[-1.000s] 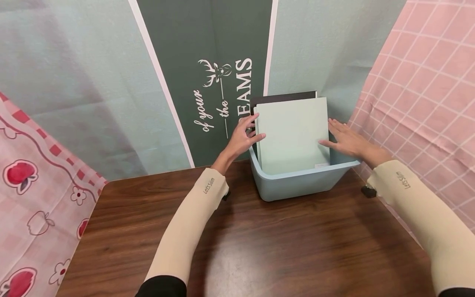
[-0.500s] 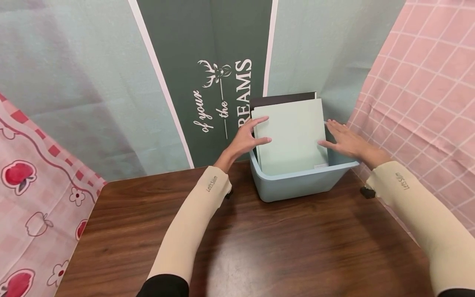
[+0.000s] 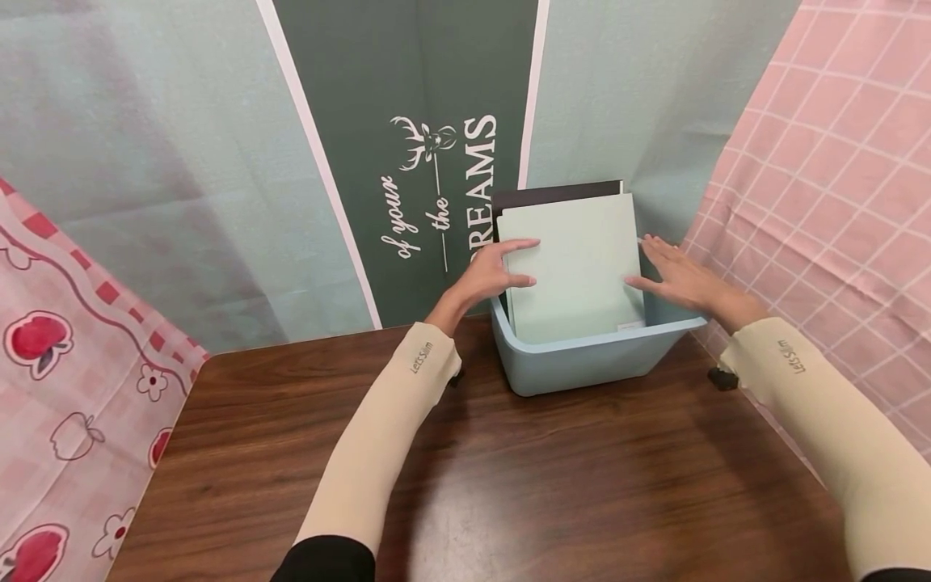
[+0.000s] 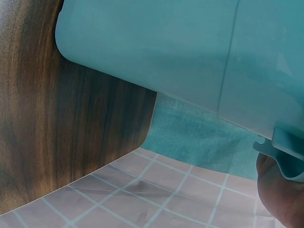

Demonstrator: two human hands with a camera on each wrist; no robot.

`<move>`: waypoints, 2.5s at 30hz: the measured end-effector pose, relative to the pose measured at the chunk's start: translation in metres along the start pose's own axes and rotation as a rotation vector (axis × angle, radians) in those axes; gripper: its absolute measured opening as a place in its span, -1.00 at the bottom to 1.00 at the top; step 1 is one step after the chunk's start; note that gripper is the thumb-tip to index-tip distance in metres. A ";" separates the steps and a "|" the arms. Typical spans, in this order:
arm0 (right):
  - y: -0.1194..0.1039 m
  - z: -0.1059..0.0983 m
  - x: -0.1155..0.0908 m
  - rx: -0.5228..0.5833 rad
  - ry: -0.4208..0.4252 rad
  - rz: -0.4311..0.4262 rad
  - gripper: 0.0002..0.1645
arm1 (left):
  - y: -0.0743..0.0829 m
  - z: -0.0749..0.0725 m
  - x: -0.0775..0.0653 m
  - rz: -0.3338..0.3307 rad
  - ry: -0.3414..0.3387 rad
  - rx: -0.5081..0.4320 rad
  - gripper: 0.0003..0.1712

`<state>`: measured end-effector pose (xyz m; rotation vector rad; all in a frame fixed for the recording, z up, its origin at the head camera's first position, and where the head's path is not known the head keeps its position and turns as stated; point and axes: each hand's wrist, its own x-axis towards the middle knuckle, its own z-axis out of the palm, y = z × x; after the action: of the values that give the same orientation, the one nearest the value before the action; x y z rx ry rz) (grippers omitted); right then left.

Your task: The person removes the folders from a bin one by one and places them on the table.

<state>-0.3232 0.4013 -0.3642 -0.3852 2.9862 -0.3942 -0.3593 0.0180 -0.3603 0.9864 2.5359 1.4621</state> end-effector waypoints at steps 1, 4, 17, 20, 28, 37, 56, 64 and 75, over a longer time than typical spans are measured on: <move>0.000 0.000 0.000 0.002 0.000 0.000 0.24 | 0.001 0.000 0.001 -0.009 -0.009 0.009 -0.25; -0.001 0.000 0.000 -0.002 0.003 -0.006 0.24 | 0.003 0.002 0.002 -0.033 -0.030 0.034 -0.28; -0.003 0.000 0.002 -0.024 -0.017 -0.001 0.24 | 0.004 0.011 0.001 -0.063 0.073 0.105 -0.37; -0.003 0.000 0.003 -0.038 -0.020 -0.006 0.23 | 0.004 0.012 0.002 -0.071 0.089 0.114 -0.38; -0.003 -0.003 0.001 -0.047 -0.030 0.000 0.23 | 0.005 0.012 0.003 -0.081 0.113 0.122 -0.38; -0.001 -0.003 -0.001 -0.066 -0.039 -0.002 0.23 | 0.011 0.012 0.002 -0.116 0.155 0.022 -0.39; -0.002 -0.007 -0.005 -0.096 -0.080 -0.054 0.21 | 0.024 0.000 -0.004 -0.095 0.186 -0.013 -0.36; -0.002 -0.008 -0.008 -0.108 -0.086 -0.083 0.18 | 0.032 -0.005 -0.005 -0.061 0.185 0.003 -0.35; 0.002 -0.009 -0.010 -0.181 -0.074 -0.134 0.18 | 0.048 -0.019 -0.009 -0.053 0.241 0.010 -0.34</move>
<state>-0.3151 0.4078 -0.3554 -0.6053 2.9415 -0.1174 -0.3346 0.0154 -0.3147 0.7801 2.7104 1.6457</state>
